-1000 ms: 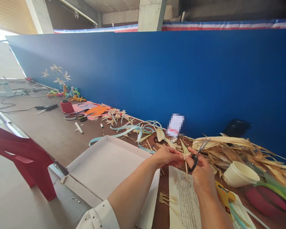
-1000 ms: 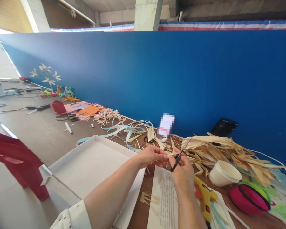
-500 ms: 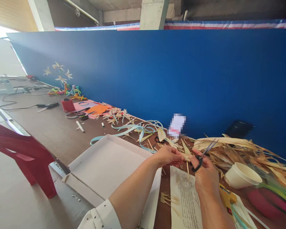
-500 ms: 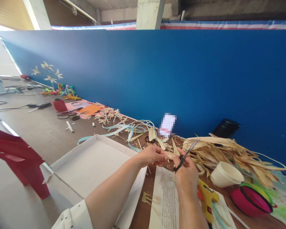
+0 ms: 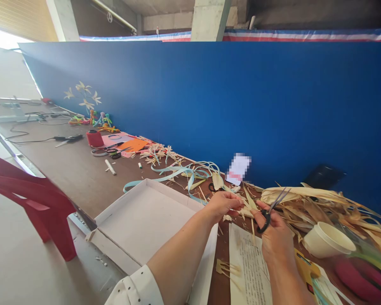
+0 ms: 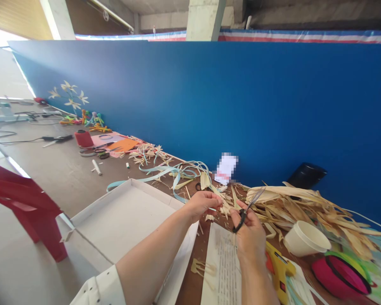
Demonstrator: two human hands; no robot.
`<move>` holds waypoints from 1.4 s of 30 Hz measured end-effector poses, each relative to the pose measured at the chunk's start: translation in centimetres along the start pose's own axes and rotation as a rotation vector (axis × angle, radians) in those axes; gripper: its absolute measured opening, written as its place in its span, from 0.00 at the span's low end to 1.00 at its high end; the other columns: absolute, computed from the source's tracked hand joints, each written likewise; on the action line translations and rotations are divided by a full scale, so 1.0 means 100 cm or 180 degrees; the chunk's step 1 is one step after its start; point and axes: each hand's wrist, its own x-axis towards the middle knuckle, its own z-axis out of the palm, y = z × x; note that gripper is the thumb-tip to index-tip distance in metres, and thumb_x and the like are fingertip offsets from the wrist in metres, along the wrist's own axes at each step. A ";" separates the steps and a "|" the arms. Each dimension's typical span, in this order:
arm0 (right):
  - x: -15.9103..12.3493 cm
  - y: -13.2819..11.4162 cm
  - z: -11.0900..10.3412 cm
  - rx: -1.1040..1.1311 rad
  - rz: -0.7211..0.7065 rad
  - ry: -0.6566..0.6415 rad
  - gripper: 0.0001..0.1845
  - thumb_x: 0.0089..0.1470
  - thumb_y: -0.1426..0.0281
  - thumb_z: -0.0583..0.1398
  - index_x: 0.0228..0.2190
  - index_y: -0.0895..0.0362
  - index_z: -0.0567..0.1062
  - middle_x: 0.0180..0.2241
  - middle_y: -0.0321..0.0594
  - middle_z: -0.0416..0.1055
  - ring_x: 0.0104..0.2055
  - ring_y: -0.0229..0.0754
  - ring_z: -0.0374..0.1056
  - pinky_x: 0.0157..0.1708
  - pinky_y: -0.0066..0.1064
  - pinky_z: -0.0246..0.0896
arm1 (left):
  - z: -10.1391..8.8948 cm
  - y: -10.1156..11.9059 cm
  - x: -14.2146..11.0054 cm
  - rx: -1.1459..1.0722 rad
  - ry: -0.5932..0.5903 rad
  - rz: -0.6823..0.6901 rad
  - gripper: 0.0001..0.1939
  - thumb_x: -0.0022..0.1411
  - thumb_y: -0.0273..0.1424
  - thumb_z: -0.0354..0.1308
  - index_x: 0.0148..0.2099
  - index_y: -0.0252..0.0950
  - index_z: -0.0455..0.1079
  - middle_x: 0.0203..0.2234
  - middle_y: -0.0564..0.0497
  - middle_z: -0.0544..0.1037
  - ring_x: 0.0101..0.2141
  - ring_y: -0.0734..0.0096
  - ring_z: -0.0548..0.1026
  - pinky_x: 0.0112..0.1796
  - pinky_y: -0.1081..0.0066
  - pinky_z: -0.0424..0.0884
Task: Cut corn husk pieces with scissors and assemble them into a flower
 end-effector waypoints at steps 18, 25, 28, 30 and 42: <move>0.003 0.012 -0.001 -0.0068 0.0050 -0.0337 0.34 0.40 0.59 0.67 0.51 0.54 0.72 0.33 0.39 0.76 0.31 0.41 0.69 0.32 0.30 0.62 | 0.006 -0.016 0.006 -0.0393 -0.0022 0.0245 0.20 0.35 0.37 0.71 0.28 0.29 0.70 0.22 0.53 0.70 0.24 0.80 0.67 0.27 0.75 0.64; 0.001 0.011 0.002 0.0101 0.0081 -0.0673 0.34 0.42 0.59 0.66 0.52 0.54 0.70 0.32 0.39 0.75 0.35 0.43 0.70 0.36 0.32 0.62 | 0.009 -0.014 0.004 -0.0474 0.0003 0.0182 0.21 0.35 0.38 0.70 0.30 0.29 0.70 0.23 0.52 0.70 0.23 0.81 0.67 0.26 0.76 0.62; 0.000 0.008 0.002 -0.0011 0.0078 -0.0625 0.32 0.41 0.57 0.66 0.49 0.54 0.73 0.28 0.35 0.73 0.30 0.41 0.67 0.31 0.30 0.60 | 0.009 -0.012 0.004 -0.0357 0.0014 0.0270 0.19 0.38 0.38 0.68 0.29 0.30 0.69 0.22 0.53 0.70 0.22 0.82 0.66 0.24 0.77 0.61; -0.002 0.006 0.003 -0.0084 0.0166 -0.0621 0.30 0.41 0.56 0.66 0.46 0.55 0.75 0.24 0.33 0.71 0.27 0.39 0.64 0.27 0.28 0.57 | 0.009 -0.009 0.003 -0.0260 0.0061 0.0381 0.17 0.40 0.37 0.67 0.29 0.31 0.69 0.21 0.53 0.69 0.22 0.82 0.65 0.23 0.78 0.59; -0.012 -0.009 0.004 -0.0867 -0.0009 -0.1422 0.24 0.48 0.50 0.59 0.15 0.56 0.70 0.17 0.34 0.61 0.23 0.36 0.54 0.25 0.30 0.48 | 0.000 0.003 0.000 -0.0126 0.0239 0.0376 0.14 0.43 0.35 0.65 0.30 0.30 0.70 0.25 0.51 0.74 0.19 0.86 0.63 0.21 0.79 0.57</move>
